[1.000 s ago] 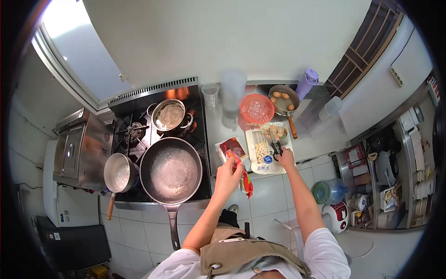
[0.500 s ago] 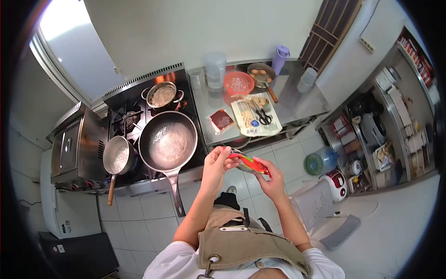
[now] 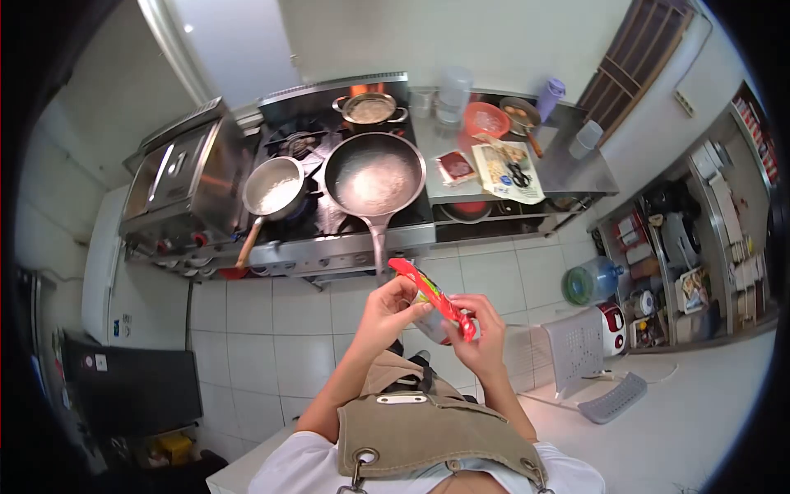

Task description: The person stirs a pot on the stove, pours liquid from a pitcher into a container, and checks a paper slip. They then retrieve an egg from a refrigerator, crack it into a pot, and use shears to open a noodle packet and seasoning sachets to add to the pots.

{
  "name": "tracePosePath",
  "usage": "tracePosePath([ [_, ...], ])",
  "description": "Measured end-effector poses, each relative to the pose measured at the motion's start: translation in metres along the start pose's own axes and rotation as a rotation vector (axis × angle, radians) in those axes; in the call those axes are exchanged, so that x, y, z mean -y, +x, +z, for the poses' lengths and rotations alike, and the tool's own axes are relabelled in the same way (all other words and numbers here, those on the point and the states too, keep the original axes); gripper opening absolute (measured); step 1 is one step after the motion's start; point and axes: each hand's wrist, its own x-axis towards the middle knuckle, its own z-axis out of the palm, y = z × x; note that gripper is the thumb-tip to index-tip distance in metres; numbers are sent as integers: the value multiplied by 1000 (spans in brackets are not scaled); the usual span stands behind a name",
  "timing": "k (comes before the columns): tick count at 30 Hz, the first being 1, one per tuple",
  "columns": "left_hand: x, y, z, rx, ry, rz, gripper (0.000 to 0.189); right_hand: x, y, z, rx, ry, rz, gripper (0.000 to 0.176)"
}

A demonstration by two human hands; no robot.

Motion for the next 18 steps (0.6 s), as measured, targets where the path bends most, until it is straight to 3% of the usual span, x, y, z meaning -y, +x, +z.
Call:
tracePosePath([
  [2,-6,-27,-22,-11,-26,86,13,21,-4,16,245,254,39,51],
  [3,-13,-38,-31,-12,7,131,14,20,-9,28,361,311,81,71],
  [6,-38,-70,-70,-45,28,162,15,37,-13,72,514,734,150,73],
  [8,-47,-88,-101,-80,61,184,13,42,-16,112,563,584,218,59],
  [9,-50,-95,-119,-88,123,186,12,55,-18,134,474,512,149,44],
  [12,-62,-115,-174,-107,207,221,9,77,-16,198,420,390,-10,38],
  [13,-68,-122,-194,-139,266,263,8,88,-16,223,323,366,6,27],
  [16,-98,-142,-253,-175,378,263,7,116,-20,293,162,257,-18,16],
  [18,-126,-149,-279,-197,672,478,9,141,-20,329,47,194,-85,10],
])
